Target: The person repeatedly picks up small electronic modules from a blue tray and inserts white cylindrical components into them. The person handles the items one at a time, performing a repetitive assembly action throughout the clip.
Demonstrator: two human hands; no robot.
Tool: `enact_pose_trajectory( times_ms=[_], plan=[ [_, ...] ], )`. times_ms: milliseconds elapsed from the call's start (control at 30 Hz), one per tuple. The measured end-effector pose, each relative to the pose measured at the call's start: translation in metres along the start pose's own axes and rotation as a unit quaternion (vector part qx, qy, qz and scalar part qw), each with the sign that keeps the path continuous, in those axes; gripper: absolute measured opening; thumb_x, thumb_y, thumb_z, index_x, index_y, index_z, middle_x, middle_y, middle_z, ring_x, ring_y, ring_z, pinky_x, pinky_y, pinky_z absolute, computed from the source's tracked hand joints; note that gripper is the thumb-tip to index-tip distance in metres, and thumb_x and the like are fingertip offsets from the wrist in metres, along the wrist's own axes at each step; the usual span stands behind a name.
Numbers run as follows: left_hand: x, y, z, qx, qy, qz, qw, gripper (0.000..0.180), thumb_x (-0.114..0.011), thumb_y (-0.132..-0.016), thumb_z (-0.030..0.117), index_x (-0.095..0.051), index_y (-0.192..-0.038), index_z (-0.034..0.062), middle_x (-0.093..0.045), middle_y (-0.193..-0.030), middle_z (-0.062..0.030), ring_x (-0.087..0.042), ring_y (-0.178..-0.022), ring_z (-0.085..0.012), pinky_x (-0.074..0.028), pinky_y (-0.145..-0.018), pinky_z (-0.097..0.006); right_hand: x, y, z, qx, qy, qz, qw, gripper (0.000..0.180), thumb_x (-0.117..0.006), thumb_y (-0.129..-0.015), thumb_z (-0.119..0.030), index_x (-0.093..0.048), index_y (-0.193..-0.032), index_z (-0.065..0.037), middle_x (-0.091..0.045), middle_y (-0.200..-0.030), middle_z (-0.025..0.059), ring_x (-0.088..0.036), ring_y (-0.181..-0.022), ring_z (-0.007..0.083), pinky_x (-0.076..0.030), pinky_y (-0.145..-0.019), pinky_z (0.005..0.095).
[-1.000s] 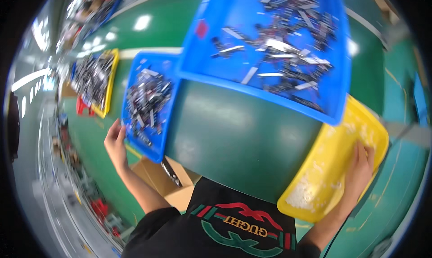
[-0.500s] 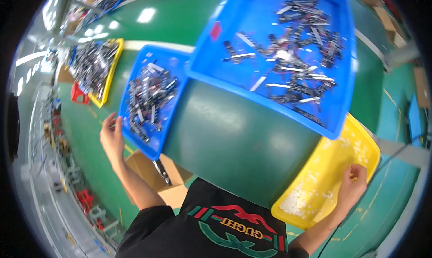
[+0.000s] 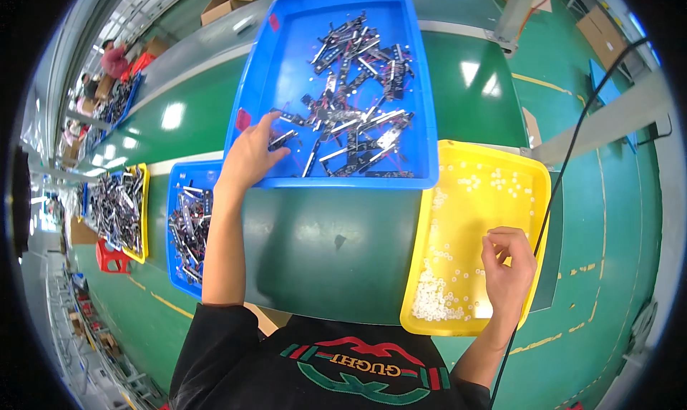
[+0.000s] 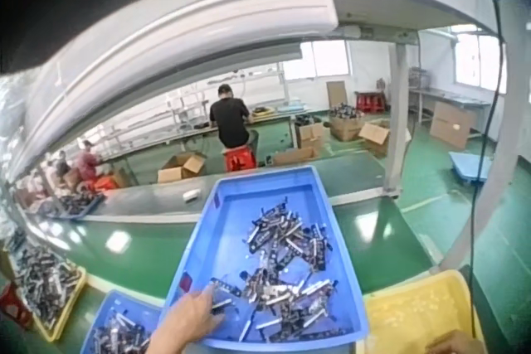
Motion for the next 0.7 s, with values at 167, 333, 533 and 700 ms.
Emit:
enact_pose_trajectory(
  times_ms=[167,333,533,700],
  plan=[
    [0.000,-0.008,-0.002,0.026,0.101,0.014,0.994,0.055,-0.070,-0.074,0.001,-0.052,-0.126,0.0027,-0.066,-0.081,-0.0158,-0.066,-0.075,-0.0293,-0.052,-0.073,-0.038,0.011,0.008,0.003,-0.018,-0.002,0.002,1.000,0.019,-0.069,-0.074,0.008,-0.063,-0.089,-0.002,-0.061,-0.083,0.0065,-0.051,-0.056,0.0111,-0.040,-0.049,0.0236],
    [0.035,0.010,0.024,0.104,0.412,0.086,0.901,0.032,-0.065,-0.083,0.000,-0.059,-0.115,-0.0055,-0.063,-0.085,-0.0059,-0.066,-0.079,-0.0166,-0.051,-0.071,-0.026,0.008,0.008,0.000,0.013,-0.041,-0.018,0.999,0.019,-0.070,-0.074,0.008,-0.066,-0.091,0.000,-0.060,-0.082,0.0074,-0.052,-0.058,0.0117,-0.041,-0.052,0.0231],
    [0.053,0.034,0.085,0.050,0.559,0.021,0.827,0.024,-0.067,-0.081,-0.003,-0.065,-0.104,-0.0050,-0.065,-0.092,-0.0076,-0.064,-0.084,-0.0137,-0.051,-0.076,-0.025,-0.007,-0.005,-0.039,0.102,-0.153,-0.026,0.983,0.019,-0.070,-0.073,0.010,-0.066,-0.091,0.002,-0.061,-0.080,0.0082,-0.055,-0.060,0.0127,-0.042,-0.054,0.0223],
    [0.050,0.044,0.123,-0.018,0.538,-0.007,0.843,0.022,-0.069,-0.077,-0.006,-0.070,-0.099,-0.0029,-0.066,-0.093,-0.0078,-0.061,-0.083,-0.0116,-0.047,-0.072,-0.022,-0.014,-0.022,-0.073,0.152,-0.261,-0.072,0.951,0.021,-0.070,-0.073,0.010,-0.067,-0.092,0.002,-0.062,-0.082,0.0081,-0.055,-0.061,0.0110,-0.042,-0.053,0.0216]
  ],
)
Point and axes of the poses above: each hand's wrist, its own y-axis away from the middle knuckle, its own x-axis out of the back of the hand, z = x × y, the point moved 3 cm from there along -y, towards the middle knuckle
